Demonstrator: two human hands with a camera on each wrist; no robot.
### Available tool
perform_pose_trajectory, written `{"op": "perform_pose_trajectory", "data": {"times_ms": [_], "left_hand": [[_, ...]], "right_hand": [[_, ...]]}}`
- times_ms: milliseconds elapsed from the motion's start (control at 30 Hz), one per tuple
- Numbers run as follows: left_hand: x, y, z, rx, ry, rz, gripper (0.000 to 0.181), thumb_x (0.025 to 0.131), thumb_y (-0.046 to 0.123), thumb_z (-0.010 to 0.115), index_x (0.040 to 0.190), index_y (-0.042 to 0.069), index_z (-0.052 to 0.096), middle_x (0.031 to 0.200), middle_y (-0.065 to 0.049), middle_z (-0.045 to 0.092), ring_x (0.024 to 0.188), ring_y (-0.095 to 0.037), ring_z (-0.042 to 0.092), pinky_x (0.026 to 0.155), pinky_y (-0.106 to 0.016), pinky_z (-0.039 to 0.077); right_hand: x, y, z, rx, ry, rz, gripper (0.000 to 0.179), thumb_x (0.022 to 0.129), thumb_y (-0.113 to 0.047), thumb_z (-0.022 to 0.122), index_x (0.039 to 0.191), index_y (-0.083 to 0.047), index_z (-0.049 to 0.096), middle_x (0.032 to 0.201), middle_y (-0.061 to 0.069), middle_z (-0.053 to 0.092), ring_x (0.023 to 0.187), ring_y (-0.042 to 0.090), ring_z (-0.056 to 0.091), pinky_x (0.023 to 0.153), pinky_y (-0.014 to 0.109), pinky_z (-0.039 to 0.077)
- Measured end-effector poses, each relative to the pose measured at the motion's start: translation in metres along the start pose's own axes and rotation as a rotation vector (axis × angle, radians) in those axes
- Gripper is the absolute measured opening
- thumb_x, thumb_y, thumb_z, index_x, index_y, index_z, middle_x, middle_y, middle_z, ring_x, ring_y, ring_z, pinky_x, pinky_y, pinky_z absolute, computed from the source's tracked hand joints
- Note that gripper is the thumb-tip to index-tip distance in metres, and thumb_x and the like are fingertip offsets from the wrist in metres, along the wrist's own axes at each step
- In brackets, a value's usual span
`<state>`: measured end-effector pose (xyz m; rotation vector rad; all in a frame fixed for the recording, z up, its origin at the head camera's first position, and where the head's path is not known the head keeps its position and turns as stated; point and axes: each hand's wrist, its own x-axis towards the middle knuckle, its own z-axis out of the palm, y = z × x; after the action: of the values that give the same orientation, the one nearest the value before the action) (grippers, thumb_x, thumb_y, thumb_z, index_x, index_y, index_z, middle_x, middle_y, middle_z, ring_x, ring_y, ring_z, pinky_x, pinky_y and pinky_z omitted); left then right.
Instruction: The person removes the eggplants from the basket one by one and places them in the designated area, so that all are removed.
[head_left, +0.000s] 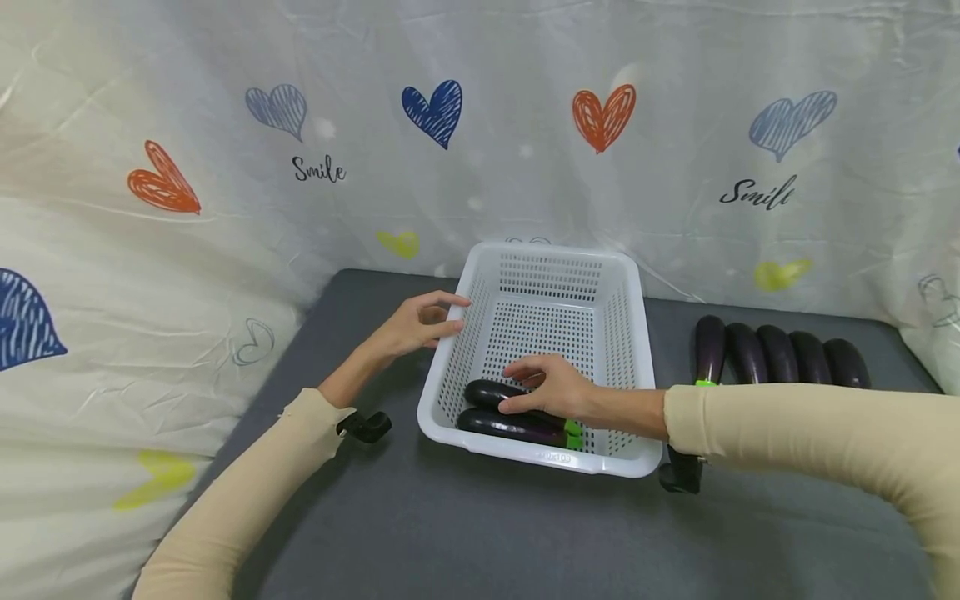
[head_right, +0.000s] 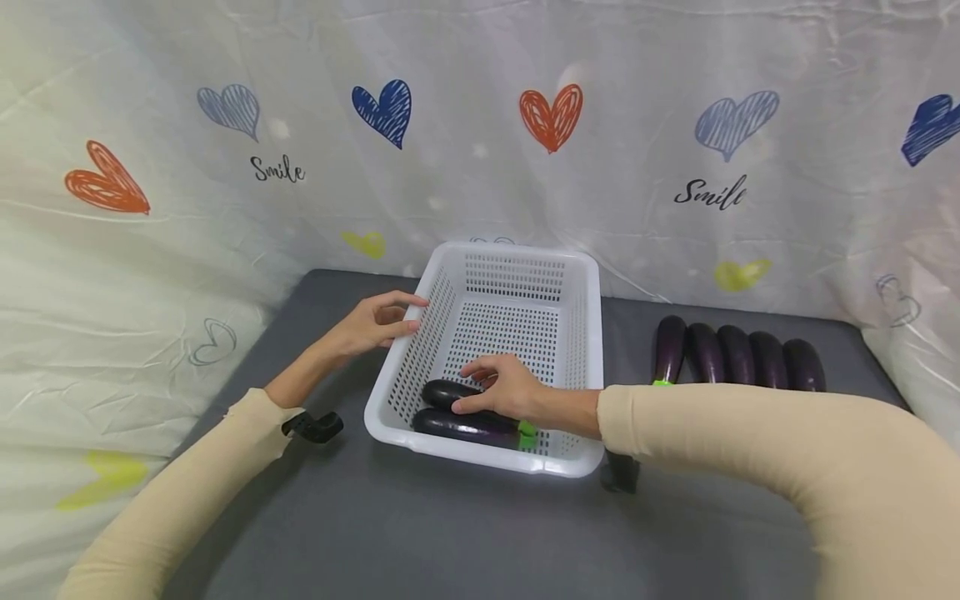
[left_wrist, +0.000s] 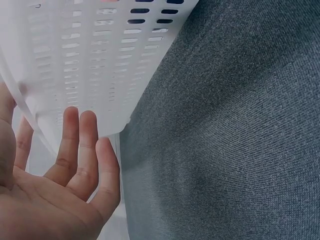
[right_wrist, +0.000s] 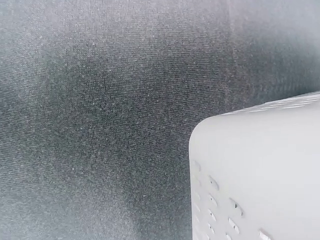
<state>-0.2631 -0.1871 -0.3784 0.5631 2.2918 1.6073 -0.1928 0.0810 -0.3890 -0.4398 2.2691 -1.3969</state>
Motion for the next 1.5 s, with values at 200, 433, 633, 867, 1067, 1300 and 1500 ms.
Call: {"op": "perform_pose_trajectory", "data": {"times_ms": [200, 433, 633, 867, 1067, 1300, 1500], "left_hand": [[0.001, 0.003, 0.000, -0.002, -0.012, 0.005, 0.044, 0.088, 0.028, 0.067, 0.130, 0.020, 0.055, 0.106, -0.012, 0.062, 0.097, -0.026, 0.060, 0.076, -0.045, 0.051], [0.001, 0.002, -0.001, -0.012, -0.017, -0.011, 0.044, 0.089, 0.026, 0.066, 0.131, 0.020, 0.054, 0.108, -0.014, 0.060, 0.097, -0.028, 0.060, 0.076, -0.045, 0.051], [-0.001, 0.004, -0.001, -0.013, -0.018, -0.010, 0.046, 0.089, 0.027, 0.066, 0.132, 0.018, 0.053, 0.109, -0.016, 0.060, 0.097, -0.030, 0.060, 0.076, -0.047, 0.051], [0.001, 0.002, -0.001, -0.005, -0.005, -0.017, 0.044, 0.087, 0.032, 0.068, 0.128, 0.023, 0.056, 0.106, -0.013, 0.061, 0.095, -0.027, 0.061, 0.075, -0.044, 0.052], [0.000, 0.001, -0.001, -0.001, -0.004, -0.005, 0.048, 0.086, 0.034, 0.069, 0.130, 0.019, 0.055, 0.106, -0.013, 0.061, 0.094, -0.028, 0.061, 0.076, -0.045, 0.051], [0.000, 0.002, -0.001, -0.003, -0.015, -0.023, 0.049, 0.088, 0.030, 0.068, 0.133, 0.017, 0.053, 0.109, -0.013, 0.061, 0.096, -0.028, 0.060, 0.077, -0.045, 0.051], [0.000, 0.003, -0.001, -0.009, -0.019, -0.021, 0.047, 0.089, 0.027, 0.067, 0.133, 0.018, 0.053, 0.110, -0.015, 0.060, 0.098, -0.030, 0.059, 0.077, -0.046, 0.050]], "right_hand": [[0.002, 0.001, 0.002, -0.008, -0.009, -0.010, 0.041, 0.073, -0.018, 0.083, 0.110, -0.007, 0.068, 0.103, 0.006, 0.064, 0.094, 0.023, 0.058, 0.083, 0.037, 0.048], [0.003, -0.001, 0.001, -0.026, -0.003, -0.020, 0.038, 0.073, -0.018, 0.083, 0.108, -0.009, 0.069, 0.101, 0.004, 0.063, 0.095, 0.023, 0.057, 0.081, 0.036, 0.048], [0.002, -0.011, -0.009, -0.005, 0.029, -0.029, 0.040, 0.072, -0.021, 0.083, 0.109, -0.011, 0.069, 0.103, 0.004, 0.062, 0.098, 0.024, 0.057, 0.080, 0.035, 0.049], [-0.002, -0.018, -0.026, 0.041, 0.054, -0.039, 0.040, 0.072, -0.023, 0.083, 0.108, -0.014, 0.069, 0.105, 0.005, 0.064, 0.089, 0.021, 0.064, 0.071, 0.034, 0.053], [-0.008, -0.026, -0.042, 0.101, 0.089, -0.048, 0.042, 0.073, -0.026, 0.083, 0.110, -0.015, 0.067, 0.109, 0.006, 0.061, 0.091, 0.022, 0.063, 0.069, 0.037, 0.054], [-0.018, -0.031, -0.057, 0.146, 0.117, -0.099, 0.046, 0.076, -0.029, 0.080, 0.116, -0.014, 0.064, 0.113, 0.007, 0.058, 0.097, 0.022, 0.061, 0.074, 0.039, 0.052], [-0.030, -0.032, -0.066, 0.166, 0.168, -0.067, 0.051, 0.076, -0.035, 0.079, 0.119, -0.016, 0.061, 0.119, 0.002, 0.056, 0.103, 0.020, 0.057, 0.082, 0.038, 0.047]]}}
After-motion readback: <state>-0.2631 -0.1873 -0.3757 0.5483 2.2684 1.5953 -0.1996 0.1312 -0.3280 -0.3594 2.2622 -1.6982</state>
